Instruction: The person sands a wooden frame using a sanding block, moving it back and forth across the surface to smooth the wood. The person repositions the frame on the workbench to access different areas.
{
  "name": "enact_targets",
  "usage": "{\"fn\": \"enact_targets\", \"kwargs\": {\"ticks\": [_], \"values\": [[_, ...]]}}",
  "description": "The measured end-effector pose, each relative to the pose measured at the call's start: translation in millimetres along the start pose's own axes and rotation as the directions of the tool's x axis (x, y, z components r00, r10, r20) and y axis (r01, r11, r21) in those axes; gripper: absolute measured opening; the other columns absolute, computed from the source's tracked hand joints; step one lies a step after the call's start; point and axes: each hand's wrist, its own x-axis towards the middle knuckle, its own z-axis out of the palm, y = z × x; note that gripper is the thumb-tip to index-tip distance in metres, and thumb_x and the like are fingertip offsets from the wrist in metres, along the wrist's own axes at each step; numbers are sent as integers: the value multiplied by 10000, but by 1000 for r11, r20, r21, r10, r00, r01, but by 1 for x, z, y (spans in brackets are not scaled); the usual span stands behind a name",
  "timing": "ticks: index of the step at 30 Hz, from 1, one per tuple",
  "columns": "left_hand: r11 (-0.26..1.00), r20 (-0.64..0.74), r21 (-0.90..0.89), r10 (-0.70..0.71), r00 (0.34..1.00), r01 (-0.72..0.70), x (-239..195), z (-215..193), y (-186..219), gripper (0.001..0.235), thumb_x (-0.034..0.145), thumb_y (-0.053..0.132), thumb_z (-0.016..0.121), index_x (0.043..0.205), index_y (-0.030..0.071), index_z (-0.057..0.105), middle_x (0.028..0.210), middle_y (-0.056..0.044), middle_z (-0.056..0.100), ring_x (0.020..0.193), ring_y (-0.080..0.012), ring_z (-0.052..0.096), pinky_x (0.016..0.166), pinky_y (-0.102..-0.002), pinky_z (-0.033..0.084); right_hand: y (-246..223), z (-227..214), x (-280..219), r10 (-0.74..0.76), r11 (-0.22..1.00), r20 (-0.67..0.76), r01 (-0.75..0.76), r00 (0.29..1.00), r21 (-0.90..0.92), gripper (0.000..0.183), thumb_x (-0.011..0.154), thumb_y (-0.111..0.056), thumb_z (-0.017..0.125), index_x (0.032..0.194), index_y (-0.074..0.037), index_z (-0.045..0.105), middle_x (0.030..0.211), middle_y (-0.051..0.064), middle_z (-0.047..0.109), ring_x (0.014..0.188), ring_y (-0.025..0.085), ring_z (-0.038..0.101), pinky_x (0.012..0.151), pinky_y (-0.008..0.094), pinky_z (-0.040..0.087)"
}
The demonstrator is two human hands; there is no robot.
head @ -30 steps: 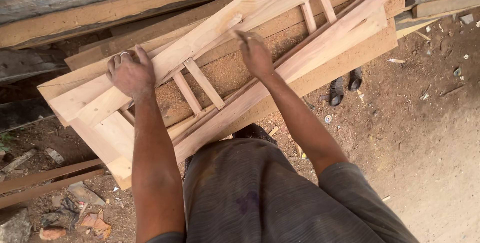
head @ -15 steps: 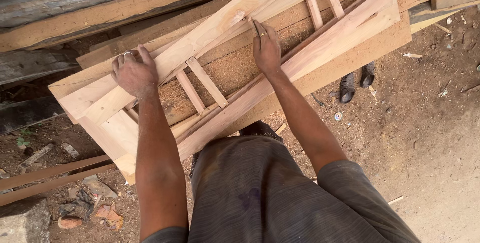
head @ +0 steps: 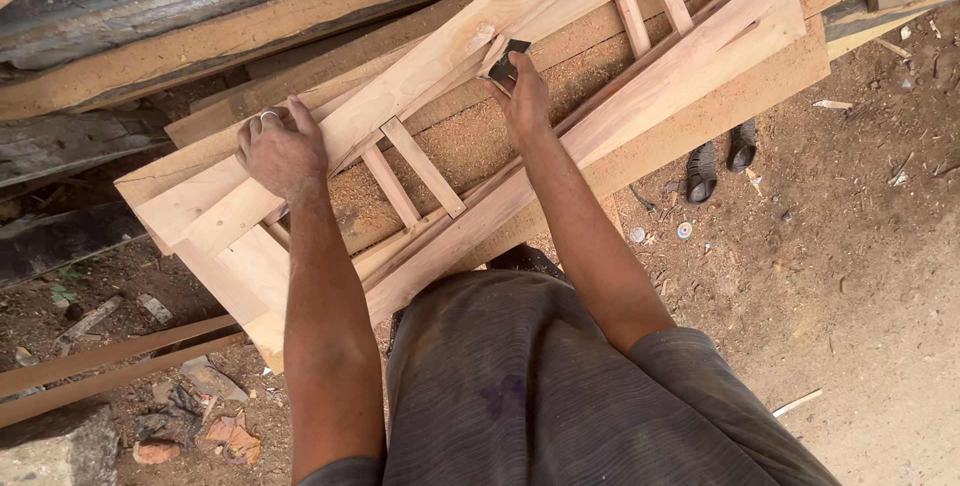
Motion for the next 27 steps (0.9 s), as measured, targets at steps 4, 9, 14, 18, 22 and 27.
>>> {"fn": "enact_targets", "kwargs": {"ticks": [4, 9, 14, 18, 22, 27], "values": [[1000, -24, -2, 22, 999, -22, -1, -3, 1, 446, 1042, 442, 613, 978, 34, 782, 1038, -146, 760, 1136, -333, 623, 1017, -528, 426, -5, 14, 3, 10, 996, -16, -12, 1000, -87, 438, 1022, -325, 508, 1310, -2, 578, 1137, 121, 608, 1041, 170, 643, 970, 324, 571], [1000, -1, -6, 6, 1000, -6, 0, -2, 1, 461, 1039, 456, 599, 963, 40, 784, 1038, -140, 761, 1141, -325, 626, 1017, -522, 425, -12, 40, 13, 26, 988, -53, -34, 998, -149, 436, 1033, -309, 500, 1350, -17, 565, 1215, 97, 617, 1090, 182, 629, 972, 315, 569], [999, 12, 47, 25, 1000, -25, 1, 1, -3, 499, 1047, 490, 578, 995, 37, 782, 1032, -142, 760, 1148, -315, 620, 1019, -528, 414, -18, 58, 24, 8, 980, -154, -38, 988, -193, 414, 1055, -279, 515, 1351, 6, 565, 1250, 126, 577, 1125, 196, 611, 958, 308, 603], [1000, 54, 24, -7, 999, 6, 5, 2, -1, 495, 1036, 487, 565, 969, 49, 783, 1042, -146, 756, 1160, -317, 616, 1033, -536, 407, -44, 46, 41, 20, 994, -189, -40, 982, -101, 374, 1026, -237, 518, 1238, 40, 656, 1152, 172, 658, 1020, 219, 653, 889, 310, 608], [999, 56, 43, -3, 998, 1, 2, 2, -3, 492, 1053, 479, 564, 986, 44, 781, 1038, -144, 758, 1149, -318, 624, 1026, -534, 418, -59, 9, 60, -144, 985, -295, 165, 945, 49, 280, 995, -184, 511, 1130, 17, 651, 1076, 175, 670, 966, 213, 697, 858, 320, 658], [999, 35, 41, 3, 999, -5, 2, 2, -1, 480, 1048, 479, 584, 984, 46, 782, 1027, -138, 760, 1129, -309, 633, 1020, -519, 431, -37, -25, 70, -409, 912, -254, 389, 877, -129, 194, 965, -157, 594, 1083, -11, 645, 1034, 121, 666, 902, 177, 622, 826, 320, 561]]}}
